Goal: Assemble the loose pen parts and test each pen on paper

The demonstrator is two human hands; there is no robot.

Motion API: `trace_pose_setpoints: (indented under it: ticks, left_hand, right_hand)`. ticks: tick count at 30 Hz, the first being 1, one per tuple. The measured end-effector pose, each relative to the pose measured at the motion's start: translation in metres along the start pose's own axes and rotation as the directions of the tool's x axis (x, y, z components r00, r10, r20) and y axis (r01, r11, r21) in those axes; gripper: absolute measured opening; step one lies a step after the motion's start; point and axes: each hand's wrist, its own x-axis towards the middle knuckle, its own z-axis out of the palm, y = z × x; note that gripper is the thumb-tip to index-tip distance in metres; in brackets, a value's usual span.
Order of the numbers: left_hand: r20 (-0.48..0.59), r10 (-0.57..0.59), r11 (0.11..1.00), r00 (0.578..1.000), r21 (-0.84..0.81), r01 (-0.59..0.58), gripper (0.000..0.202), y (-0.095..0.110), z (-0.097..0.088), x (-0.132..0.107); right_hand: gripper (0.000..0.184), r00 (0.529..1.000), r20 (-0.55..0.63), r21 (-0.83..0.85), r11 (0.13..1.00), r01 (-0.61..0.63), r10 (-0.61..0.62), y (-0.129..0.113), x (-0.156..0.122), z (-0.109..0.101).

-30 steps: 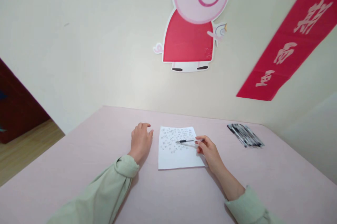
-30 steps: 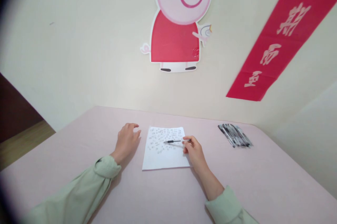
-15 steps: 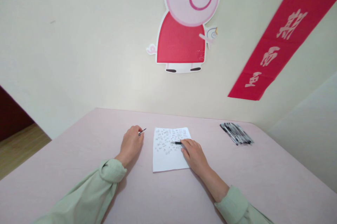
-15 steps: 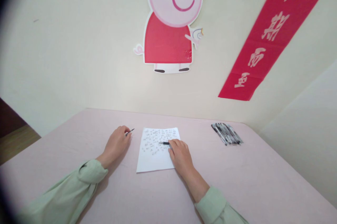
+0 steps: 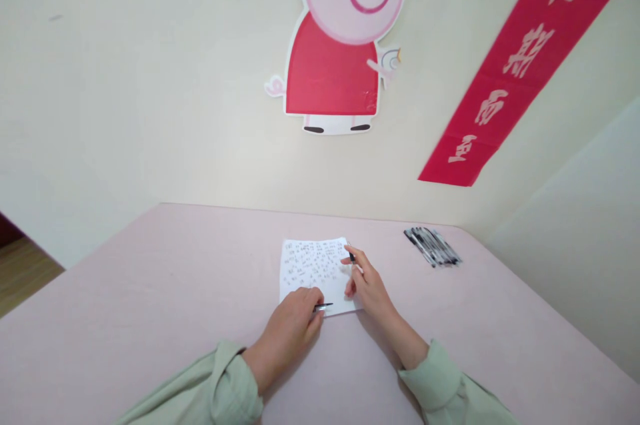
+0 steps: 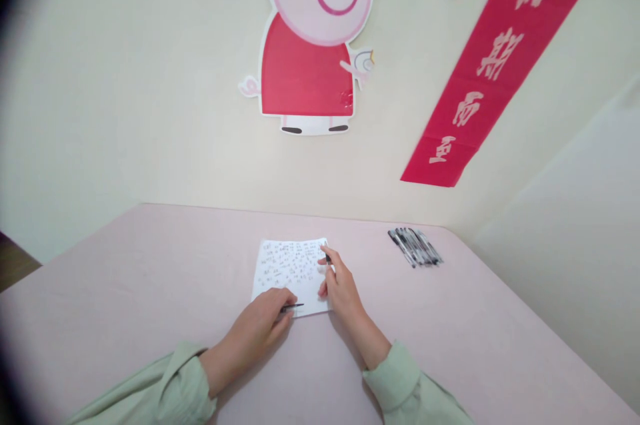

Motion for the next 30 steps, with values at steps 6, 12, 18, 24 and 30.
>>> trace_pose_setpoints:
  ticks: [6, 12, 18, 24, 30]
  left_hand:
    - [-0.003, 0.021, 0.999, 1.000, -0.026, -0.022, 0.013, -0.005, 0.000, 0.003]
    - [0.002, 0.030, 0.999, 1.000, -0.042, -0.030, 0.013, -0.005, 0.000, 0.002]
    - [-0.019, 0.048, 0.998, 0.999, -0.046, -0.049, 0.013, -0.008, 0.002, 0.002]
    - [-0.013, 0.043, 0.997, 0.999, -0.057, -0.044, 0.013, -0.007, 0.000, 0.002]
    - [-0.012, 0.036, 0.997, 0.999, -0.072, -0.036, 0.014, -0.006, -0.001, 0.002]
  right_hand:
    - [0.035, 0.999, 0.005, 0.382, 0.924, -0.031, 0.032, -0.006, -0.002, 0.005]
    - [0.042, 1.000, -0.004, 0.131, 0.991, 0.021, -0.021, -0.004, -0.004, 0.012]
    - [0.029, 0.997, 0.009, -0.043, 0.996, 0.075, -0.075, 0.000, -0.007, 0.016]
    - [0.016, 1.000, -0.007, -0.030, 0.999, 0.019, -0.019, -0.001, -0.009, 0.017]
    - [0.011, 0.997, -0.012, -0.172, 0.982, 0.074, -0.078, 0.001, -0.006, 0.019]
